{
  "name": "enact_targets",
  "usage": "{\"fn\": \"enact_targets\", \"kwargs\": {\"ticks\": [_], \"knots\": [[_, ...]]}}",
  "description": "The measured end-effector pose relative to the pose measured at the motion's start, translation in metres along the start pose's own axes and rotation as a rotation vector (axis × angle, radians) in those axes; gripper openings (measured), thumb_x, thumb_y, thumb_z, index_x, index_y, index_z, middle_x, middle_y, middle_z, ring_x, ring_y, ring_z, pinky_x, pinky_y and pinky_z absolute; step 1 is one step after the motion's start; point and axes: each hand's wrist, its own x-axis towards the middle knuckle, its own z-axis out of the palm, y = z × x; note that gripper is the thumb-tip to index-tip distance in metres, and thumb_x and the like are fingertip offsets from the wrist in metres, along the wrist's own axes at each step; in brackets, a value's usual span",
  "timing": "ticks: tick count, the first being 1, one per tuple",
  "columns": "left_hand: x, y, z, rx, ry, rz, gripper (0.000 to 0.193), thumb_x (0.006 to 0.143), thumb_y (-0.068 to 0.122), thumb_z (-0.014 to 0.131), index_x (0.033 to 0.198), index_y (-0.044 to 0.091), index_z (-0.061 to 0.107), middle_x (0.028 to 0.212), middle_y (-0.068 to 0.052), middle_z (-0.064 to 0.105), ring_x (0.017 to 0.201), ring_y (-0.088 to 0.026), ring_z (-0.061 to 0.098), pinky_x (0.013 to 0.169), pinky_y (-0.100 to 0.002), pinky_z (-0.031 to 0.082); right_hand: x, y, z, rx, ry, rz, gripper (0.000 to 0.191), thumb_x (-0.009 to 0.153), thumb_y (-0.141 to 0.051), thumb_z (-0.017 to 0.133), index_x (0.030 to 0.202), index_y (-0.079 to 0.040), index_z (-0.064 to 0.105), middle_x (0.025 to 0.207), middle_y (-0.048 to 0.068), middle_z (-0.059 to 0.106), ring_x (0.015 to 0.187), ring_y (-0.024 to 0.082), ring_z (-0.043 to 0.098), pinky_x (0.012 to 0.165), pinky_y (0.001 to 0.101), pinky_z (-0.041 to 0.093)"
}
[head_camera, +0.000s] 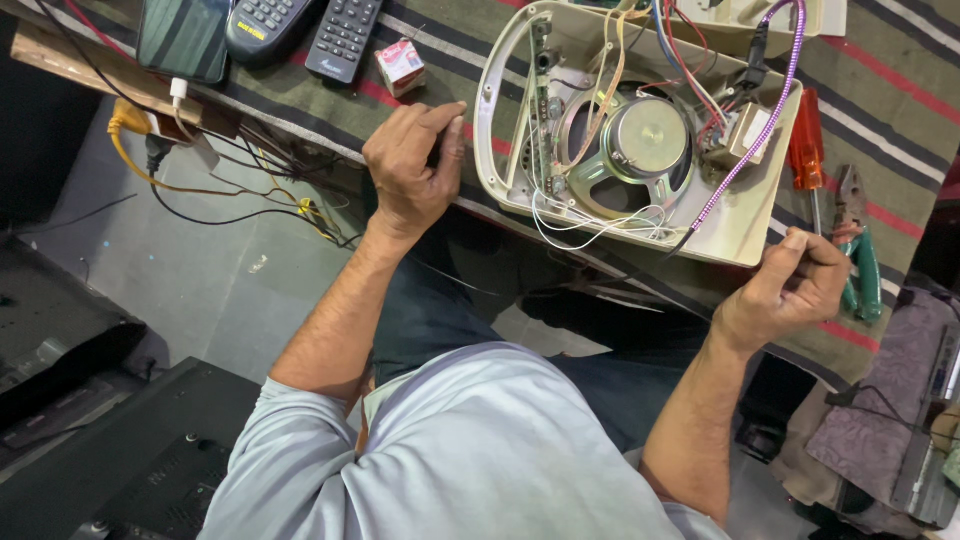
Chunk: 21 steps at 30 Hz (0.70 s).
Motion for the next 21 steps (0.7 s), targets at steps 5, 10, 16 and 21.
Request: {"fn": "enact_targets", "kwargs": {"ticks": [5, 10, 16, 21], "knots": [[-0.0006, 0.0013, 0.0002, 0.018, 0.005, 0.0, 0.012, 0.096, -0.002, 0.072, 0.108, 0.001, 0.07, 0.081, -0.012, 0.061, 0.073, -0.03, 0.06, 0.065, -0.041, 0.046, 0.0014, 0.0003, -0.0004, 0.032, 0.001, 0.028, 0.011, 0.115, -0.006, 0.063, 0.108, 0.001, 0.059, 0.078, 0.001, 0.055, 0.066, 0.008, 0.047, 0.067, 0.0231, 0.037], [-0.0004, 0.0014, 0.0003, 0.029, -0.003, 0.004, 0.012, 0.096, -0.001, 0.073, 0.108, 0.001, 0.07, 0.08, -0.011, 0.06, 0.071, -0.03, 0.059, 0.063, -0.041, 0.045, 0.0013, -0.0003, -0.0011, -0.045, -0.008, -0.029, 0.017, 0.118, -0.005, 0.065, 0.104, 0.003, 0.059, 0.075, 0.002, 0.053, 0.07, 0.009, 0.047, 0.072, 0.025, 0.038], [0.0012, 0.002, 0.0005, -0.028, 0.003, -0.041, 0.012, 0.097, -0.002, 0.071, 0.109, 0.001, 0.07, 0.081, -0.011, 0.061, 0.072, -0.029, 0.06, 0.064, -0.04, 0.046, 0.0023, 0.0009, -0.0004, 0.031, 0.001, 0.01, 0.013, 0.116, -0.005, 0.064, 0.107, 0.002, 0.058, 0.087, 0.003, 0.058, 0.071, 0.008, 0.051, 0.068, 0.0239, 0.039], [0.0026, 0.0028, 0.0022, -0.026, 0.025, -0.018, 0.012, 0.096, -0.002, 0.072, 0.108, 0.002, 0.07, 0.082, -0.012, 0.061, 0.073, -0.031, 0.061, 0.065, -0.041, 0.046, 0.0061, -0.0013, 0.0007, 0.024, 0.009, -0.006, 0.011, 0.116, -0.004, 0.063, 0.109, 0.003, 0.059, 0.085, 0.003, 0.056, 0.07, 0.009, 0.048, 0.069, 0.0239, 0.039]]}}
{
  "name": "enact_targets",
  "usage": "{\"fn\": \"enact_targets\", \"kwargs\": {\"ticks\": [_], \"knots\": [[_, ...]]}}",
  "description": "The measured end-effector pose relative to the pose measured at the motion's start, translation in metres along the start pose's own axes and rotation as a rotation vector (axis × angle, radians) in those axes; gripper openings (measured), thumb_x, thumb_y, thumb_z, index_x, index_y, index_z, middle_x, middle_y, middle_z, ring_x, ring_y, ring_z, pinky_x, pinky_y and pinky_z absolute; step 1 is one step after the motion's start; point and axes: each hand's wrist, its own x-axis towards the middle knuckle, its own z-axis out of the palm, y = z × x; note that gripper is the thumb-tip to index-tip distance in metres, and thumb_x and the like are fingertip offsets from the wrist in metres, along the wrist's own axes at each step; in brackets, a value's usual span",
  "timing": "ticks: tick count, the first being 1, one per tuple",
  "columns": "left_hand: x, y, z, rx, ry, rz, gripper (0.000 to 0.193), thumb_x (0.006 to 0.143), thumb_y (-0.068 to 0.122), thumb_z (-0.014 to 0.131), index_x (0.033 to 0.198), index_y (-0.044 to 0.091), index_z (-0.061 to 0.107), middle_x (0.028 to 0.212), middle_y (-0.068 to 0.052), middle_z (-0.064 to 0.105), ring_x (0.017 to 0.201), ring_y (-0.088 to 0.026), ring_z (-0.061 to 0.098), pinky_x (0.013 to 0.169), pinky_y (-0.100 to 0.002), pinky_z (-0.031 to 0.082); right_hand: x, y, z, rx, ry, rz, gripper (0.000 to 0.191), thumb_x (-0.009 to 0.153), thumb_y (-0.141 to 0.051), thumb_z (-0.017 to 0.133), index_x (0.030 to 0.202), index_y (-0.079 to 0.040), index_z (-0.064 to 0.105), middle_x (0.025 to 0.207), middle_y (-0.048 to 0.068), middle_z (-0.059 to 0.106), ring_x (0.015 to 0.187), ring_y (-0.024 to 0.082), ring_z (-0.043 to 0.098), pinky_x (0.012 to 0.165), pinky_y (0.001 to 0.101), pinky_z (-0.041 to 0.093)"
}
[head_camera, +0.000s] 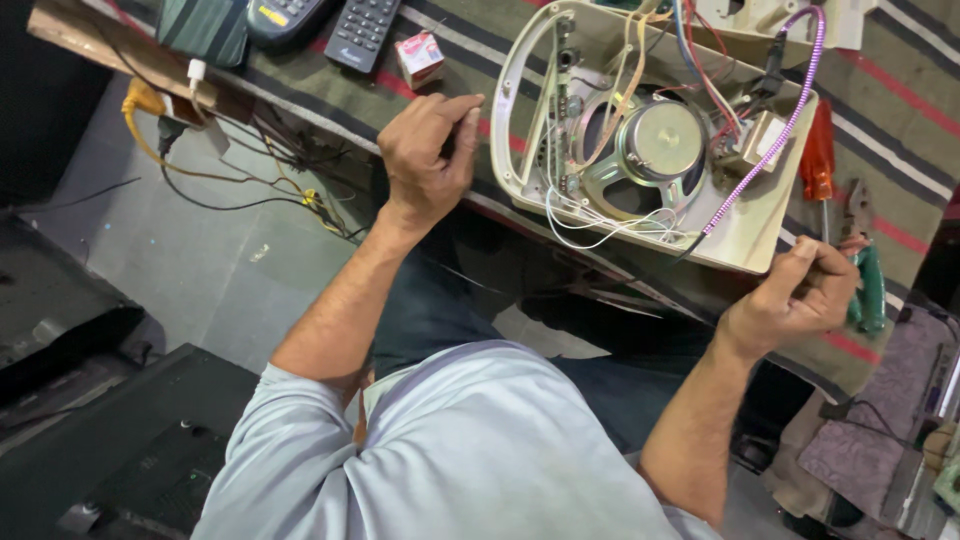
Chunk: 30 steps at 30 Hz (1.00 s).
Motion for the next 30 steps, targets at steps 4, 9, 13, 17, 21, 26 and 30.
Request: {"fn": "enact_targets", "kwargs": {"ticks": [4, 9, 13, 17, 21, 26, 30], "knots": [[-0.001, -0.001, 0.001, 0.045, 0.005, 0.042, 0.014, 0.094, 0.0, 0.074, 0.107, 0.002, 0.07, 0.084, -0.013, 0.062, 0.075, -0.033, 0.061, 0.066, -0.042, 0.046, 0.004, -0.004, 0.002, 0.004, -0.003, -0.003, 0.012, 0.112, -0.006, 0.062, 0.105, 0.004, 0.059, 0.085, 0.004, 0.06, 0.076, 0.011, 0.052, 0.07, 0.0245, 0.043], [-0.004, -0.004, 0.005, 0.04, -0.001, 0.054, 0.014, 0.095, 0.002, 0.074, 0.109, 0.003, 0.07, 0.087, -0.012, 0.065, 0.077, -0.032, 0.062, 0.068, -0.042, 0.048, 0.01, -0.003, -0.002, -0.057, -0.048, -0.112, 0.017, 0.113, -0.006, 0.059, 0.1, 0.004, 0.054, 0.087, 0.005, 0.052, 0.081, 0.013, 0.05, 0.115, 0.04, 0.041], [-0.006, -0.005, 0.01, 0.066, 0.003, 0.053, 0.016, 0.094, 0.007, 0.076, 0.108, 0.004, 0.07, 0.085, -0.01, 0.065, 0.078, -0.03, 0.063, 0.069, -0.041, 0.049, 0.015, 0.005, -0.005, -0.169, -0.048, -0.106, 0.026, 0.119, -0.006, 0.063, 0.099, 0.004, 0.053, 0.094, 0.006, 0.046, 0.08, 0.015, 0.045, 0.079, 0.032, 0.041], [-0.01, -0.003, 0.014, 0.085, 0.008, 0.066, 0.017, 0.094, 0.011, 0.077, 0.107, 0.004, 0.07, 0.087, -0.007, 0.067, 0.078, -0.026, 0.064, 0.072, -0.039, 0.051, 0.018, 0.008, -0.005, -0.132, -0.099, -0.167, 0.013, 0.115, -0.002, 0.055, 0.107, 0.008, 0.056, 0.096, 0.007, 0.055, 0.086, 0.015, 0.051, 0.077, 0.0318, 0.045], [-0.013, -0.001, 0.016, 0.13, 0.002, 0.104, 0.016, 0.094, 0.013, 0.076, 0.106, 0.005, 0.07, 0.093, -0.005, 0.07, 0.082, -0.023, 0.065, 0.073, -0.037, 0.049, 0.021, 0.005, -0.004, -0.008, -0.123, -0.103, 0.026, 0.122, -0.004, 0.055, 0.099, 0.008, 0.053, 0.089, 0.007, 0.053, 0.077, 0.014, 0.047, 0.071, 0.0293, 0.04], [-0.014, -0.002, 0.018, 0.123, 0.017, 0.112, 0.016, 0.093, 0.013, 0.077, 0.106, 0.005, 0.07, 0.094, -0.005, 0.07, 0.083, -0.023, 0.064, 0.074, -0.037, 0.049, 0.02, 0.007, -0.004, 0.016, -0.164, -0.069, 0.023, 0.118, -0.004, 0.049, 0.098, 0.008, 0.052, 0.098, 0.013, 0.067, 0.084, 0.016, 0.063, 0.074, 0.0291, 0.05], [-0.016, -0.004, 0.02, 0.116, 0.005, 0.109, 0.017, 0.093, 0.013, 0.077, 0.107, 0.005, 0.07, 0.095, -0.004, 0.07, 0.084, -0.022, 0.064, 0.074, -0.037, 0.048, 0.02, 0.016, -0.004, 0.057, -0.151, -0.056, 0.02, 0.117, -0.001, 0.047, 0.11, 0.016, 0.057, 0.109, 0.02, 0.07, 0.093, 0.021, 0.069, 0.083, 0.0327, 0.057]]}}
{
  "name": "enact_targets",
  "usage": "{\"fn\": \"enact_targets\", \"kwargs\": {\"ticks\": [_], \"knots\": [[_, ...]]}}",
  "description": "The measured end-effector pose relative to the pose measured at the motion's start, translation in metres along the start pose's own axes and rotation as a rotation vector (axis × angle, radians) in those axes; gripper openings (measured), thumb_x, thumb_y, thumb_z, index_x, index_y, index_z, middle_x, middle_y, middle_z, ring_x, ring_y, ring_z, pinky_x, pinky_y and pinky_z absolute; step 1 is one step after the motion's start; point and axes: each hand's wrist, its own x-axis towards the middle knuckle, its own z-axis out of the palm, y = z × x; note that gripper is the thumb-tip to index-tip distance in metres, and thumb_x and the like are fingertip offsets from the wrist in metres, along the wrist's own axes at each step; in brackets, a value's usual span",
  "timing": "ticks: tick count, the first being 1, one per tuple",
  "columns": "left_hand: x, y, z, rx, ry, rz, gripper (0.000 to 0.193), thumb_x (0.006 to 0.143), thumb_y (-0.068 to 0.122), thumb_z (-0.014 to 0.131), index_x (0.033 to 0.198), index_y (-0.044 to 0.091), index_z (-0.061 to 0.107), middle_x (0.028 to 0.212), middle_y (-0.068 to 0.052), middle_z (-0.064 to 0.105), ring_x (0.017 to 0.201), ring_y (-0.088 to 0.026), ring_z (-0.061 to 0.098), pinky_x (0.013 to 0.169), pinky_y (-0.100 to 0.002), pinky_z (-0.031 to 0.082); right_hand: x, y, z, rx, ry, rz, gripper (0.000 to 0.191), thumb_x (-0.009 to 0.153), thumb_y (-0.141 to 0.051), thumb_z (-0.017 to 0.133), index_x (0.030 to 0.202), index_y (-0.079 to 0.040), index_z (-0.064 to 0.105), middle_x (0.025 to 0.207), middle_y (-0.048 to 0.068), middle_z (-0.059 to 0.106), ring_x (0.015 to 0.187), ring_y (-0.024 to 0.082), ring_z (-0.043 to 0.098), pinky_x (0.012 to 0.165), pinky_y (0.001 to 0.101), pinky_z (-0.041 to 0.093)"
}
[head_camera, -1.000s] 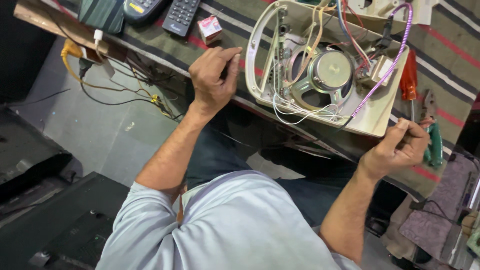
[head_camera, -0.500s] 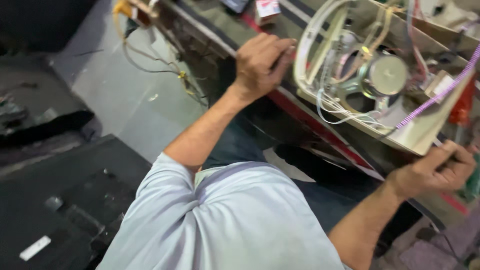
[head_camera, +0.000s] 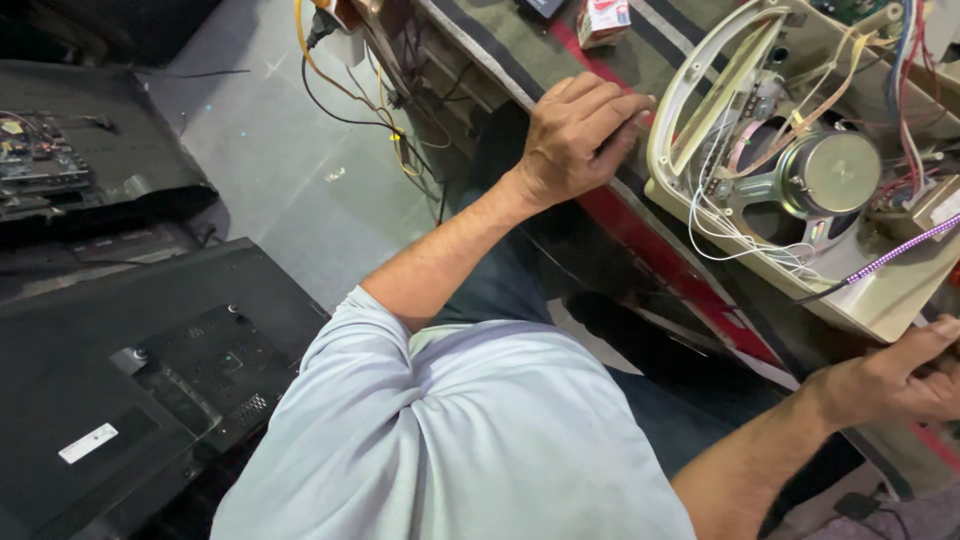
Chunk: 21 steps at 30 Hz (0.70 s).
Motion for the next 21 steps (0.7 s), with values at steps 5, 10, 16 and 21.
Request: {"fn": "enact_targets", "kwargs": {"ticks": [5, 10, 16, 21], "knots": [[-0.005, 0.002, 0.001, -0.012, -0.008, -0.006, 0.018, 0.092, 0.011, 0.077, 0.107, 0.006, 0.071, 0.097, -0.004, 0.07, 0.09, -0.022, 0.066, 0.078, -0.036, 0.049, -0.001, -0.004, 0.0, 0.04, -0.032, -0.004, 0.02, 0.117, -0.002, 0.046, 0.11, 0.014, 0.056, 0.111, 0.018, 0.07, 0.092, 0.02, 0.064, 0.088, 0.0351, 0.057], [-0.012, 0.006, -0.002, 0.007, -0.005, -0.013, 0.021, 0.087, 0.008, 0.079, 0.106, 0.006, 0.071, 0.1, -0.007, 0.069, 0.098, -0.026, 0.066, 0.091, -0.04, 0.051, 0.003, -0.009, 0.002, -0.092, 0.043, -0.016, 0.028, 0.116, -0.005, 0.057, 0.092, 0.004, 0.047, 0.087, 0.005, 0.053, 0.079, 0.016, 0.047, 0.071, 0.0309, 0.039], [-0.015, 0.004, -0.009, -0.036, -0.046, -0.055, 0.018, 0.088, 0.002, 0.079, 0.105, 0.004, 0.074, 0.099, -0.008, 0.069, 0.098, -0.028, 0.065, 0.091, -0.042, 0.051, -0.006, -0.008, 0.004, -0.139, 0.084, -0.011, 0.017, 0.116, -0.007, 0.063, 0.106, 0.004, 0.057, 0.096, 0.005, 0.059, 0.081, 0.014, 0.053, 0.076, 0.0277, 0.044], [-0.01, 0.005, -0.018, -0.039, -0.059, -0.056, 0.017, 0.089, 0.001, 0.077, 0.105, 0.003, 0.073, 0.101, -0.009, 0.07, 0.098, -0.03, 0.064, 0.088, -0.042, 0.05, -0.014, -0.011, 0.01, -0.113, 0.105, -0.002, 0.012, 0.114, -0.005, 0.064, 0.108, 0.004, 0.059, 0.098, 0.005, 0.061, 0.089, 0.014, 0.056, 0.088, 0.0286, 0.048]]}}
